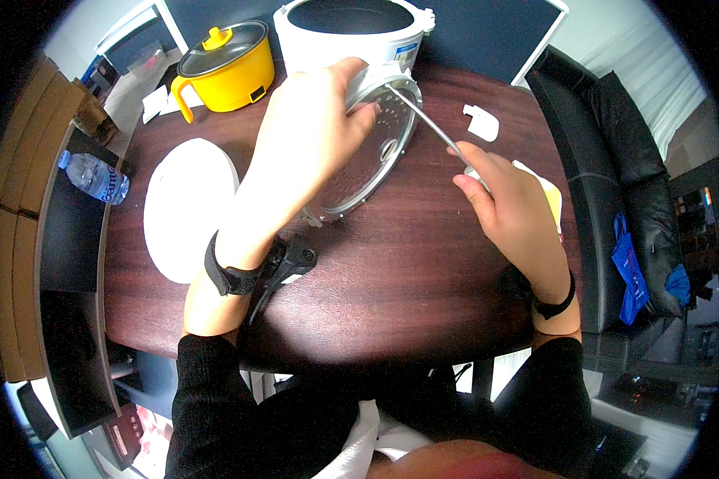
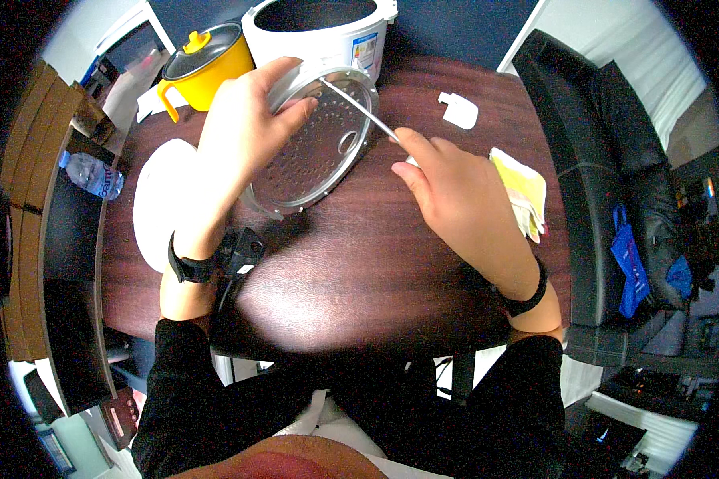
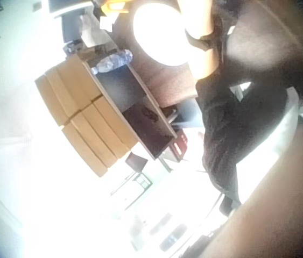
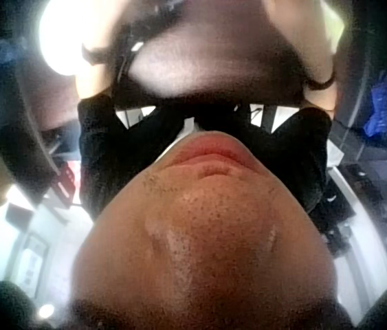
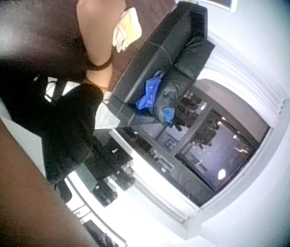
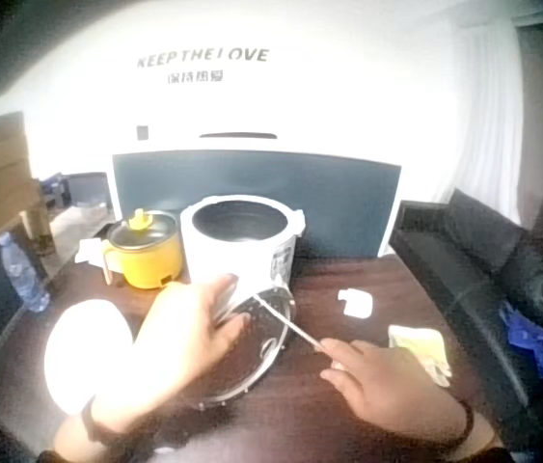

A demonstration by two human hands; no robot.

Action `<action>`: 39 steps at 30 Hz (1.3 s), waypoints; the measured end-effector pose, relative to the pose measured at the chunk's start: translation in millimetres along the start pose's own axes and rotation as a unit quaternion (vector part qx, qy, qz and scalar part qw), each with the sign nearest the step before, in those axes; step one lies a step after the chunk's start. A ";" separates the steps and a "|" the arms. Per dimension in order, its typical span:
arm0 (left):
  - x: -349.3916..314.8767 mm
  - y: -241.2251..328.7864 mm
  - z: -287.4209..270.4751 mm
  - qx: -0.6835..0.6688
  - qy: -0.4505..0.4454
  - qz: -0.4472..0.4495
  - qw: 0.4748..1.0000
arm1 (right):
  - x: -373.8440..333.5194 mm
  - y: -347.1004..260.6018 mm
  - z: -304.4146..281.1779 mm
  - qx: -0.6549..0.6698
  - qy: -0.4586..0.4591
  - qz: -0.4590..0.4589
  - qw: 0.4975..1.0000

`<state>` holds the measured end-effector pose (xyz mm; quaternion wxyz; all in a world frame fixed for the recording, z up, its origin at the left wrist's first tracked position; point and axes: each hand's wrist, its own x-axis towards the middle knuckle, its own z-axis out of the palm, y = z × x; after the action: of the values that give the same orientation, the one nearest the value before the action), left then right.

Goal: The person uses a screwdriver to remove screws from a metal steamer tray and places them on the table. The person repeatedly wipes the table surface with a cloth between screw removals.

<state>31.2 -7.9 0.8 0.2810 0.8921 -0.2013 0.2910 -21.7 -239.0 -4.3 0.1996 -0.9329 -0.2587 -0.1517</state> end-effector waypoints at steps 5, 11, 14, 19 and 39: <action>-0.5 -1.8 4.0 0.016 0.010 0.024 1.000 | -3.3 6.5 -5.0 -0.071 0.044 -0.040 0.996; 0.2 -2.4 4.4 -0.002 0.012 0.002 1.000 | 4.0 5.6 -6.7 0.374 -0.171 0.163 0.897; -0.2 -4.3 5.1 0.005 0.026 0.009 1.000 | 5.9 3.3 -5.5 0.517 -0.202 0.186 0.811; -1.6 -3.3 6.8 0.009 0.046 0.015 0.999 | 2.7 -6.1 4.0 0.584 -0.200 0.223 0.754; -1.3 -1.1 4.3 0.010 0.013 -0.020 1.000 | 7.1 0.9 -8.4 0.487 -0.208 0.191 0.826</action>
<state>32.5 -9.5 -3.4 0.2808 0.8947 -0.1767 0.2992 -16.9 -240.5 5.5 0.5948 -0.7545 -0.1513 0.2327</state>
